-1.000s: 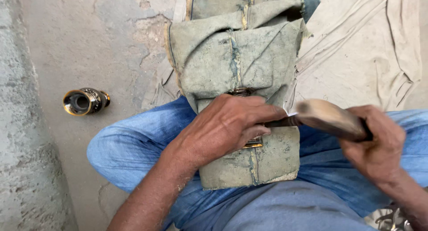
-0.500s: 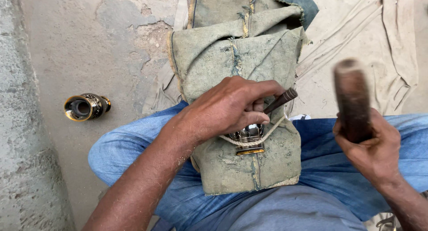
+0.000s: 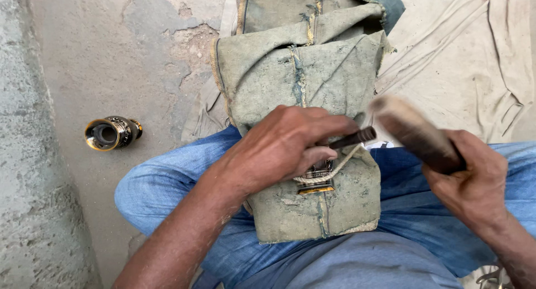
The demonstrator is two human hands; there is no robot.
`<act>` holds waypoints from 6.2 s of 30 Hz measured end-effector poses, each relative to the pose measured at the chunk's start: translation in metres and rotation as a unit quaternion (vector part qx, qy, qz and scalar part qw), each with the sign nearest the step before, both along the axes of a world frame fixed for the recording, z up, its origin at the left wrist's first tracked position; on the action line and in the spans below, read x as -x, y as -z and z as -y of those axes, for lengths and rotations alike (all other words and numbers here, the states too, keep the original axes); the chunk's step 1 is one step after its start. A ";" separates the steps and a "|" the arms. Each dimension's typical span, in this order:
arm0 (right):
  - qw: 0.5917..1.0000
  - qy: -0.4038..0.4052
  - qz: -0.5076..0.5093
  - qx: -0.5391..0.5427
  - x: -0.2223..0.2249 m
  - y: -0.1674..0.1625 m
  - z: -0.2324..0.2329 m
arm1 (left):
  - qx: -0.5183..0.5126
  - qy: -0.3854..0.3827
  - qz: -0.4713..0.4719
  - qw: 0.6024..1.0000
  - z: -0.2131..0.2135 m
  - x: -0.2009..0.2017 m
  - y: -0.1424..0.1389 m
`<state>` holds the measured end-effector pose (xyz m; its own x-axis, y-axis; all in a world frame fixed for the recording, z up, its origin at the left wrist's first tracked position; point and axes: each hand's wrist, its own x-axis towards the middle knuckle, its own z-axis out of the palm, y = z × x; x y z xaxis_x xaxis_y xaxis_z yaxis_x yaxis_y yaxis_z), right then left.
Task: The person sits cross-legged and uses a wooden mallet to repeatedly strike a small metal vessel held in the left hand. The vessel rests on a cloth pad on the lap, and the person rotates it slightly between strikes.
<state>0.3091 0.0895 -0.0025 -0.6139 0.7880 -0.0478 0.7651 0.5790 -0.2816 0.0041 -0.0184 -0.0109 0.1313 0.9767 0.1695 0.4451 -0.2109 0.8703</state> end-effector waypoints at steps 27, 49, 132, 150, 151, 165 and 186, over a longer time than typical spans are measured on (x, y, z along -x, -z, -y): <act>0.932 -0.316 0.108 -0.138 0.139 -0.092 -0.077 | 0.088 -0.465 0.291 0.832 0.051 -0.063 0.028; 0.939 -0.204 0.277 0.005 0.136 -0.074 -0.087 | 0.114 -0.328 0.138 0.927 0.032 -0.037 0.014; 0.926 -0.274 0.244 -0.094 0.197 -0.092 -0.082 | 0.093 -0.396 0.226 0.885 0.036 -0.041 0.027; 0.988 -0.022 0.134 0.078 0.025 -0.030 -0.081 | 0.089 -0.207 0.123 0.966 0.017 -0.010 0.010; 0.988 0.023 0.089 0.125 0.018 -0.026 -0.078 | 0.101 -0.193 0.118 0.969 0.016 -0.009 0.009; 0.984 0.073 -0.013 0.163 -0.007 -0.018 -0.016 | 0.079 -0.049 0.086 0.992 0.005 0.005 0.014; 0.668 0.417 -0.224 0.574 -0.064 -0.006 -0.043 | 0.053 0.022 0.059 0.997 -0.009 0.013 0.015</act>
<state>0.3732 0.1322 0.0033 -0.1394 0.4659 -0.8738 0.3765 -0.7912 -0.4820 -0.0089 -0.0094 -0.0261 0.1595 0.9838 0.0822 0.3301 -0.1317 0.9347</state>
